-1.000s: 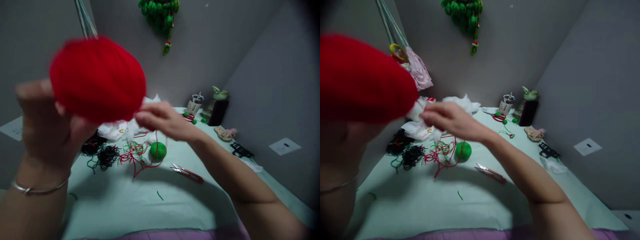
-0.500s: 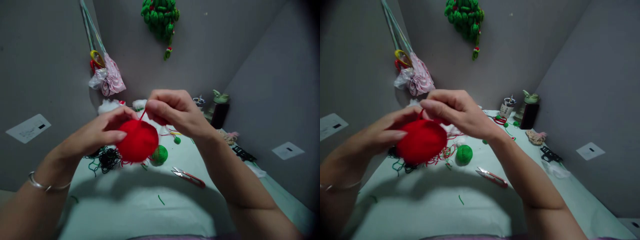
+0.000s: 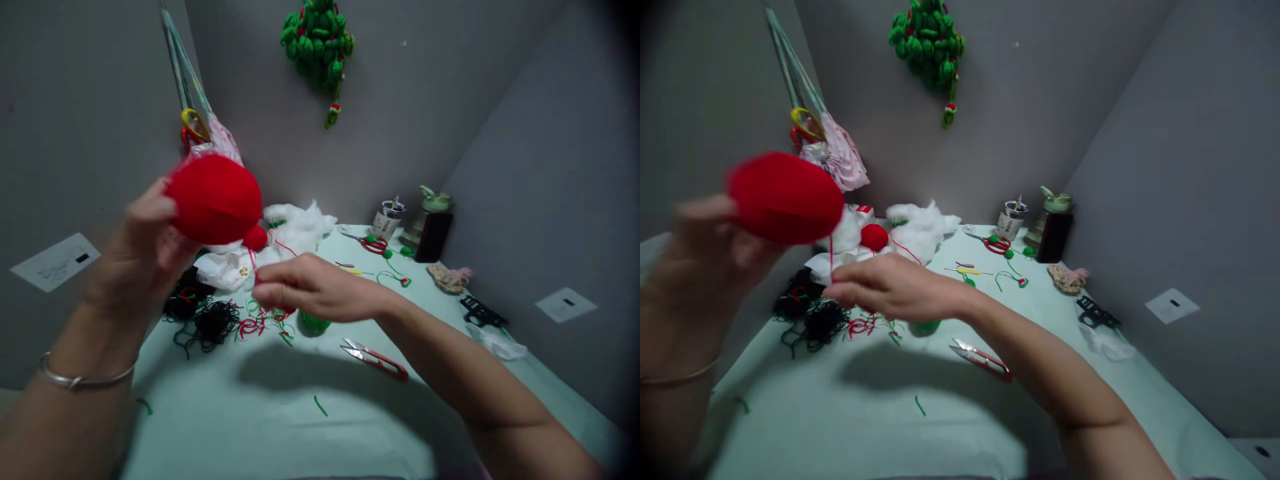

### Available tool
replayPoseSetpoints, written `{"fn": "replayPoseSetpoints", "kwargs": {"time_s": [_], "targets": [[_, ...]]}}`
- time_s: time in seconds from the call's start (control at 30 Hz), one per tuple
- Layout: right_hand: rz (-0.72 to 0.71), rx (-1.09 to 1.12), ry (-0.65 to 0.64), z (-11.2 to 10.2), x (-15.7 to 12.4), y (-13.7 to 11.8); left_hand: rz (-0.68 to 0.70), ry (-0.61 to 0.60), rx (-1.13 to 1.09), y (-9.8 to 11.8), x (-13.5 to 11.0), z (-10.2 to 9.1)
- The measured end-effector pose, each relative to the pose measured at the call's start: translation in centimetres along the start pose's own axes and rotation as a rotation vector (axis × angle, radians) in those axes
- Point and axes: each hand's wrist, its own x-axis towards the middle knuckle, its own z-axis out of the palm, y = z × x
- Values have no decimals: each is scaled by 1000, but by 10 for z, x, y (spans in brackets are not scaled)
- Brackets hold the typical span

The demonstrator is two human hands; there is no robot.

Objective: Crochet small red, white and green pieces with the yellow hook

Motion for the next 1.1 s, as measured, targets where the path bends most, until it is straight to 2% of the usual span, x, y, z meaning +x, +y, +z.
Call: {"fn": "replayPoseSetpoints", "kwargs": {"time_s": [0.07, 0.13, 0.17, 0.2, 0.23, 0.33, 0.37, 0.47, 0.67, 0.77, 0.83, 0.9, 0.97, 1.03, 1.07, 1.1], "targets": [[-9, -51, 12, 1, 1, -3, -85, -146, 50, -8, 1, -2], [-30, -37, 115, -2, 6, 0, -180, -382, 62, -10, -4, -4], [-31, -6, 143, -4, 9, 4, -223, -499, 15, -7, -7, -4], [-34, 50, 152, -6, 13, 10, -262, -555, -85, -4, -10, -4], [-33, 110, 157, -7, 17, 17, -270, -496, -183, 0, -12, -4], [-44, 166, 118, -7, 27, 32, -208, -110, -363, 7, -7, -3], [-40, 146, 109, -7, 30, 33, -196, -27, -371, 6, -3, -2], [3, 49, 116, -10, 40, 29, -229, 9, -381, -2, 9, -2], [24, -52, 86, -32, 66, 21, -192, 36, -471, -16, 23, -4], [-9, 11, 88, -47, 84, 27, -91, 154, -465, -19, 42, -7], [-66, 91, 104, -61, 106, 35, 5, 270, -427, -21, 64, -10], [-108, 138, 203, -81, 136, 46, 123, 407, -406, -23, 93, -12], [-92, 109, 409, -104, 174, 60, 274, 545, -418, -26, 125, -14], [18, -58, 661, -126, 213, 73, 377, 603, -419, -31, 158, -16], [106, -208, 759, -136, 231, 79, 439, 633, -404, -34, 174, -18], [152, -264, 803, -145, 246, 85, 499, 652, -371, -37, 188, -21]]}}
